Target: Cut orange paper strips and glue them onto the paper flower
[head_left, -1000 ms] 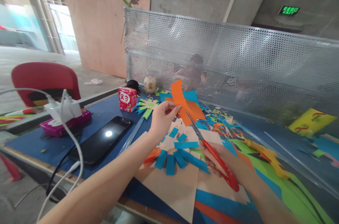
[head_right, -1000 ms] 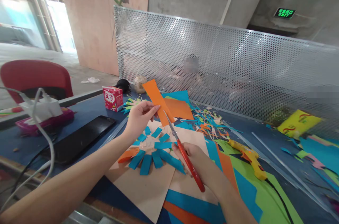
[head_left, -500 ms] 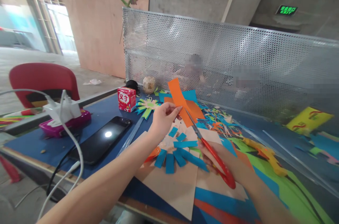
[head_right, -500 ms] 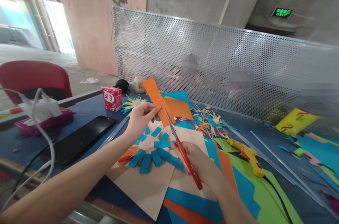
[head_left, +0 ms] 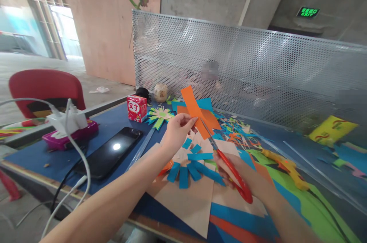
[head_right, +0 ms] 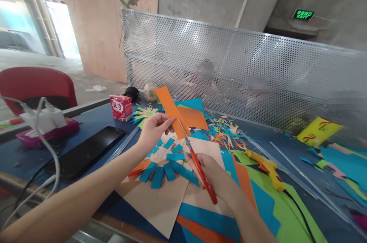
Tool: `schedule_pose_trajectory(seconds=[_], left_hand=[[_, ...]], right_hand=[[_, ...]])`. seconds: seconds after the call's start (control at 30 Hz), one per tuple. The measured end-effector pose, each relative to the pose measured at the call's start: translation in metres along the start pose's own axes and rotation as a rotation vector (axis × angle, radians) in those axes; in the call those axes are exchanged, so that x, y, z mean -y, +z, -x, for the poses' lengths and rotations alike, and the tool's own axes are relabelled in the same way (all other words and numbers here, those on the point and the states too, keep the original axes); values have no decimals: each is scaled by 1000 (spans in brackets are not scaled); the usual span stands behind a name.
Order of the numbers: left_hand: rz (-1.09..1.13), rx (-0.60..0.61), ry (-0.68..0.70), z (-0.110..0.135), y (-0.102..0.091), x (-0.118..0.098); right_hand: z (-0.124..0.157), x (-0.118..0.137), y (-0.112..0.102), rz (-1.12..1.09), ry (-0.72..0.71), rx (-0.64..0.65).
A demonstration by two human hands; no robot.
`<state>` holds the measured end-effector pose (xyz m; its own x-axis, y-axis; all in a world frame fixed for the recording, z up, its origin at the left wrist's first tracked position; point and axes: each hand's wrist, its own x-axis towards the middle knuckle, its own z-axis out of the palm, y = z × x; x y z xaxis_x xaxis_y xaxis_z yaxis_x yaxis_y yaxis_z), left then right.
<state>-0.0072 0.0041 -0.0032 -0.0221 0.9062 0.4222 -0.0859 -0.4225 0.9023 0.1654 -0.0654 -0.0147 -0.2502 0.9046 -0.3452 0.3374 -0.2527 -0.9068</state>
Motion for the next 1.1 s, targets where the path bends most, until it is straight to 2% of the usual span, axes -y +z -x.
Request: schedule_pose_trajectory(seconds=[0.17,0.33,0.53,0.8,1.1], left_hand=[[2,18,-3,1,2,0],[1,6,-6,1,1,-1],[2,30,-8,1,3,3],[1,41,-18,2,3,7],[33,86,-40,4,5,7]], right_hand=[[-7,-8,-3,-84,74,-35],[-9,-8,-4,-30,112,-25],[-10,-8,-3,-49,78,-39],[-10,-6,-2,-57,125,-43],[-11,-13,-5,67,-10,-50]])
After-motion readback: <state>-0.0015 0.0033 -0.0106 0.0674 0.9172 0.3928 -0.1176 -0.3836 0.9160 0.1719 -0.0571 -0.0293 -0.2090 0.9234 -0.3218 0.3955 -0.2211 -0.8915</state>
